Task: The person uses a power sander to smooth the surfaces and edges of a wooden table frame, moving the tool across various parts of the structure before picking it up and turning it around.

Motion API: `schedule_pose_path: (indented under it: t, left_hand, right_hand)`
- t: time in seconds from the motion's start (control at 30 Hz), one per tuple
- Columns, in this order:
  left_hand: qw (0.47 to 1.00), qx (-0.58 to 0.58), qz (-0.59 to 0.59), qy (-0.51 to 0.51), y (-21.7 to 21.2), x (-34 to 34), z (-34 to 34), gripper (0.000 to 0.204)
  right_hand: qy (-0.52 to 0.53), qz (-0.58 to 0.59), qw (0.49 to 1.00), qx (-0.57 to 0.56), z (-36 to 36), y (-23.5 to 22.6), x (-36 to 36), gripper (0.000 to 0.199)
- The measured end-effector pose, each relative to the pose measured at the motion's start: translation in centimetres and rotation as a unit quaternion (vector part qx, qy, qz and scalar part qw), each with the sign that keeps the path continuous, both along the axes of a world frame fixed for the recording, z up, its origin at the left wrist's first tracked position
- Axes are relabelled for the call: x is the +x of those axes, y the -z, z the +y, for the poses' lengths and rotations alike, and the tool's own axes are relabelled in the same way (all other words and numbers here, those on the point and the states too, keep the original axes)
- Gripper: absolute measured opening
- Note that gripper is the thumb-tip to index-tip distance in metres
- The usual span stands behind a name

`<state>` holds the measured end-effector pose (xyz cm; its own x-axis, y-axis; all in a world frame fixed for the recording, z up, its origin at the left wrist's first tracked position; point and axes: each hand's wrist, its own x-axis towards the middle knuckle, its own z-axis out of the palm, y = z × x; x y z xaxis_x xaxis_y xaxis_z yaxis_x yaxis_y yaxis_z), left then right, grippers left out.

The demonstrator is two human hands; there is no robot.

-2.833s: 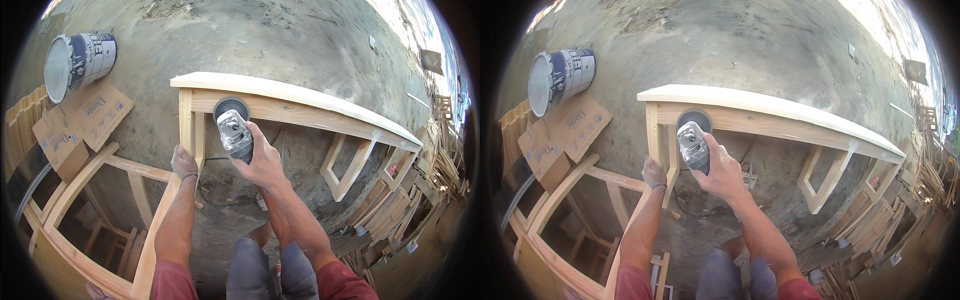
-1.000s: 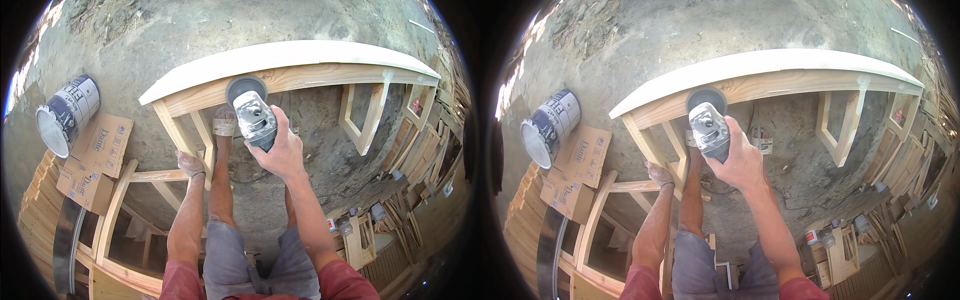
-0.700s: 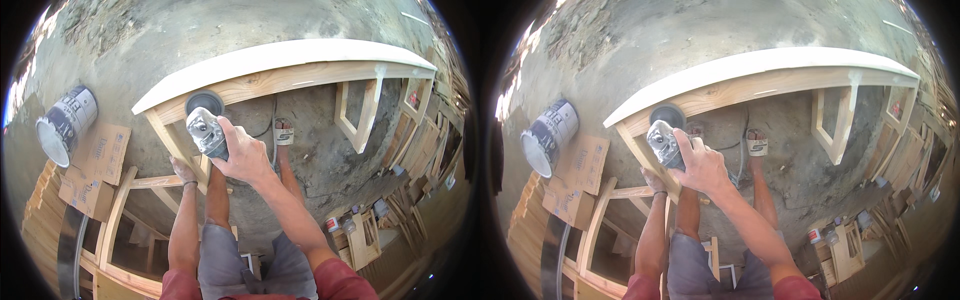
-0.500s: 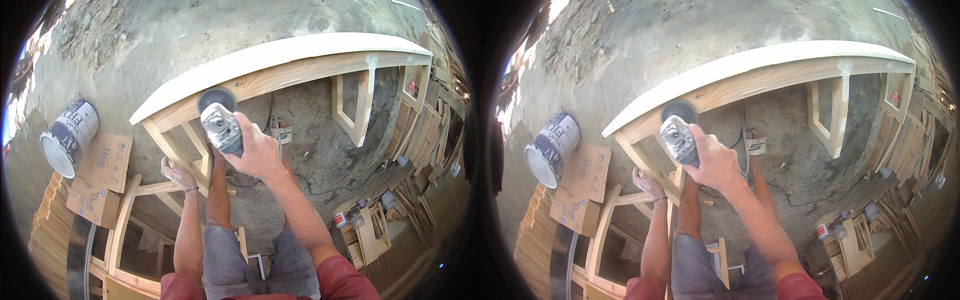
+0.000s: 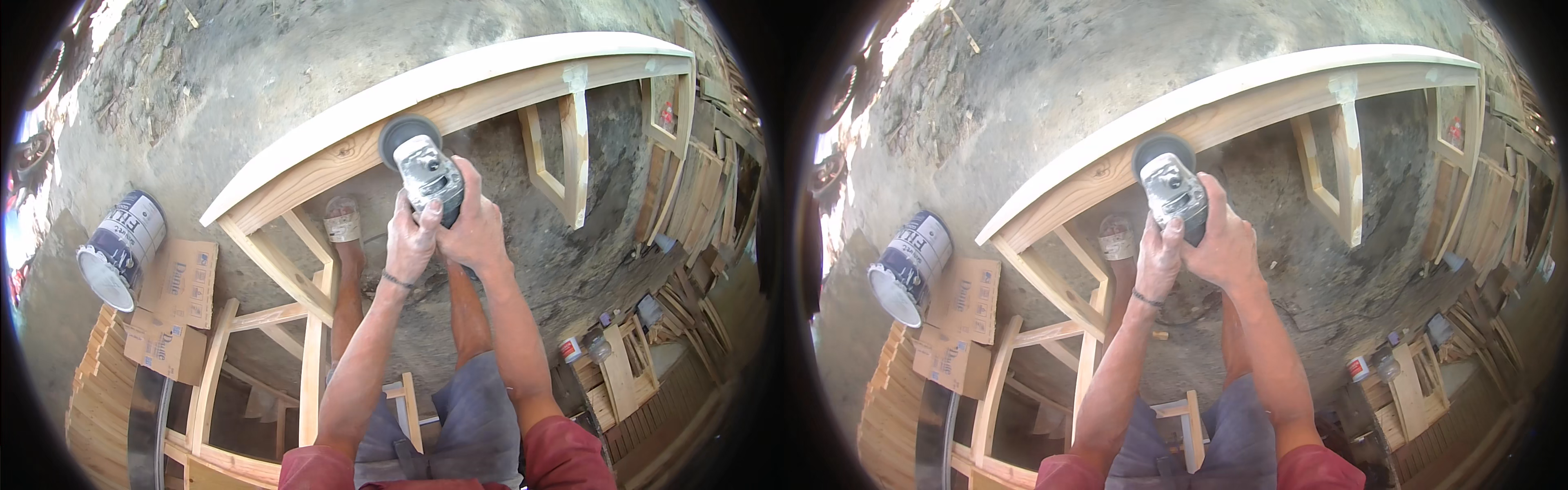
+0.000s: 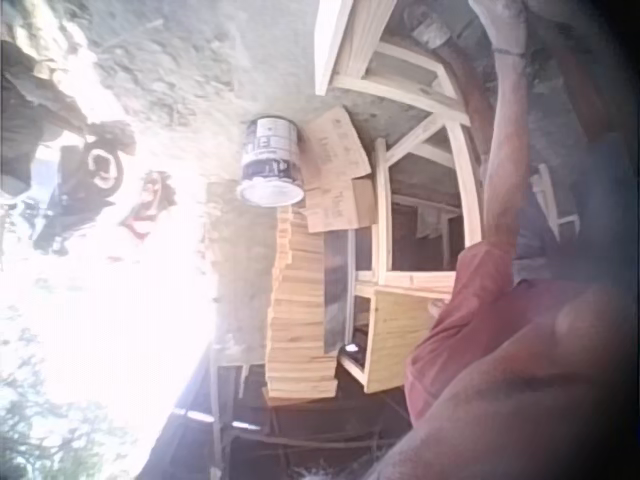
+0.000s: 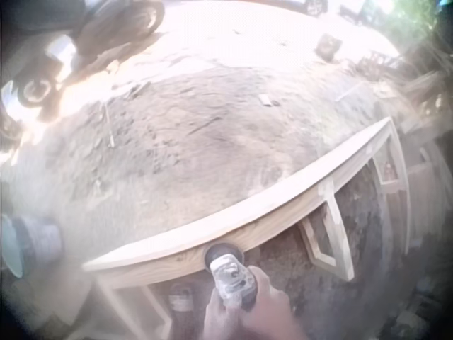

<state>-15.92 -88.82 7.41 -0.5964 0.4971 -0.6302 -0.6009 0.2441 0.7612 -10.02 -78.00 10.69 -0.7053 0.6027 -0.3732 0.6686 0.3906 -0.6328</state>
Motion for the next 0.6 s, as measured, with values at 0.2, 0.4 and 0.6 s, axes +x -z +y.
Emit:
schedule_pose_path:
  t: [0.2,0.4,0.6]
  left_hand:
    - [0.988,-0.030,-0.051,0.140,0.3,-0.9,2.7,0.082]
    - [0.987,0.068,-0.122,0.081,1.3,-1.7,-2.3,0.082]
    - [0.989,0.102,-0.092,-0.057,2.6,-0.3,-9.9,0.100]
  right_hand:
    - [0.078,-0.008,0.997,-0.001,1.6,0.0,1.8,0.084]
    - [-0.003,-0.020,1.000,-0.015,-1.9,0.6,0.3,0.086]
    - [-0.119,-0.014,0.990,-0.070,-6.9,0.7,-2.4,0.084]
